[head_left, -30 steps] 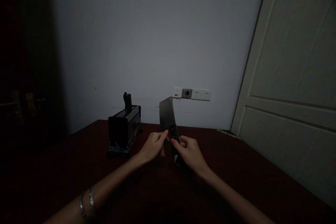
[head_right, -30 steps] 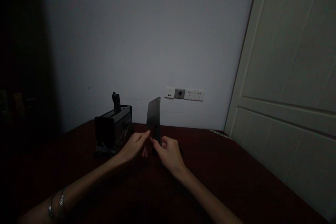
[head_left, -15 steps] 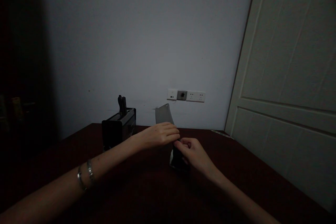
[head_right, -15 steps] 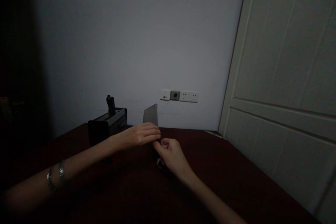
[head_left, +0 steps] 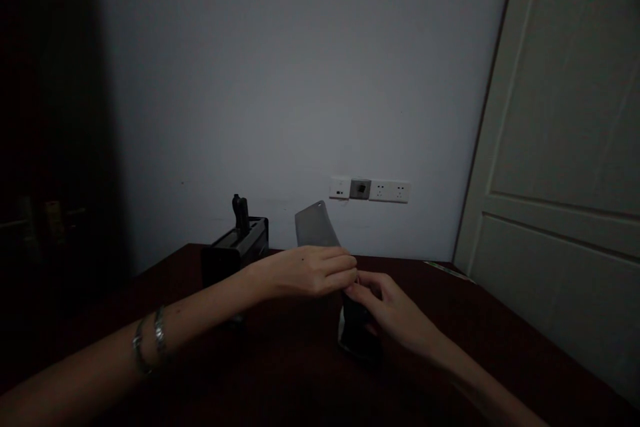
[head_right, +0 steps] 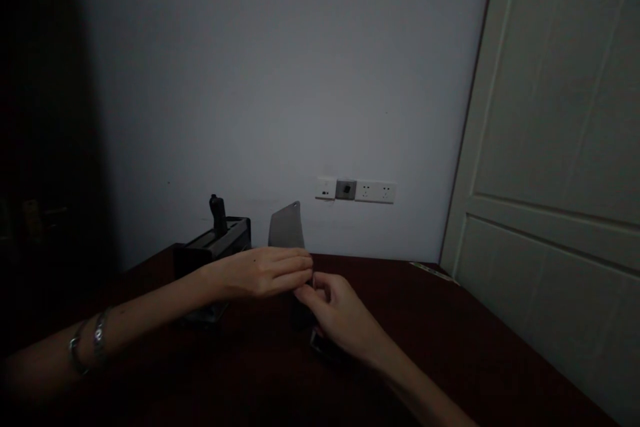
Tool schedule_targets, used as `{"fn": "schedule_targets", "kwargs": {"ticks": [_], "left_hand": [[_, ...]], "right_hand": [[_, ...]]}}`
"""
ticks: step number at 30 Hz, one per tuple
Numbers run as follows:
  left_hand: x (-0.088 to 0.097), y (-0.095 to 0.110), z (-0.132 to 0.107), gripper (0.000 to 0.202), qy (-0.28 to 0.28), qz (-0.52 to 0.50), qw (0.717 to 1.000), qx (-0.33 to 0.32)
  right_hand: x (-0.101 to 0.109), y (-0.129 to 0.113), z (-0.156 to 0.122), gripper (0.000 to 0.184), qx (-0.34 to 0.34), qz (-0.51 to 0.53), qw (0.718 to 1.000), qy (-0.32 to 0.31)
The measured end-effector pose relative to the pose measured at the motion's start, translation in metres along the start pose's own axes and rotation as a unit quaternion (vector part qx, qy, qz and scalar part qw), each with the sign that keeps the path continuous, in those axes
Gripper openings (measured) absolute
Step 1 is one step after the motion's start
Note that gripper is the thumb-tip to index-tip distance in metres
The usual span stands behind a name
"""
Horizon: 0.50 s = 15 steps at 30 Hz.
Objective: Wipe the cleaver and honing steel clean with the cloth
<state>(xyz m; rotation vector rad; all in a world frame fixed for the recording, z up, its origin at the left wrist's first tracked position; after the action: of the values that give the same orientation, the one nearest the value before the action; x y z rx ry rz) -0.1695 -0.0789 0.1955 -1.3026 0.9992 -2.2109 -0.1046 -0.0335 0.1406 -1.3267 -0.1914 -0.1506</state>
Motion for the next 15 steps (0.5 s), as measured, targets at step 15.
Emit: {"fn": "schedule_targets", "kwargs": {"ticks": [15], "left_hand": [[-0.006, -0.020, -0.014, 0.022, 0.024, -0.007, 1.000, 0.015]], "right_hand": [[-0.017, -0.002, -0.007, 0.057, -0.107, 0.043, 0.955, -0.271]]}}
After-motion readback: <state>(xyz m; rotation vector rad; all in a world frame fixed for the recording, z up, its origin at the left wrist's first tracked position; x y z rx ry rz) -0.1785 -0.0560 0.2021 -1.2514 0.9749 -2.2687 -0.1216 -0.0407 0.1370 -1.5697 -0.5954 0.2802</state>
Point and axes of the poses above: each hand's wrist, its own z-axis towards the middle knuckle, its own x-axis out of the back of the hand, y = z × x, the point moved 10 cm from there along z, towards the middle knuckle, and after that the axes turned 10 degrees about z, right-handed, at the moved point
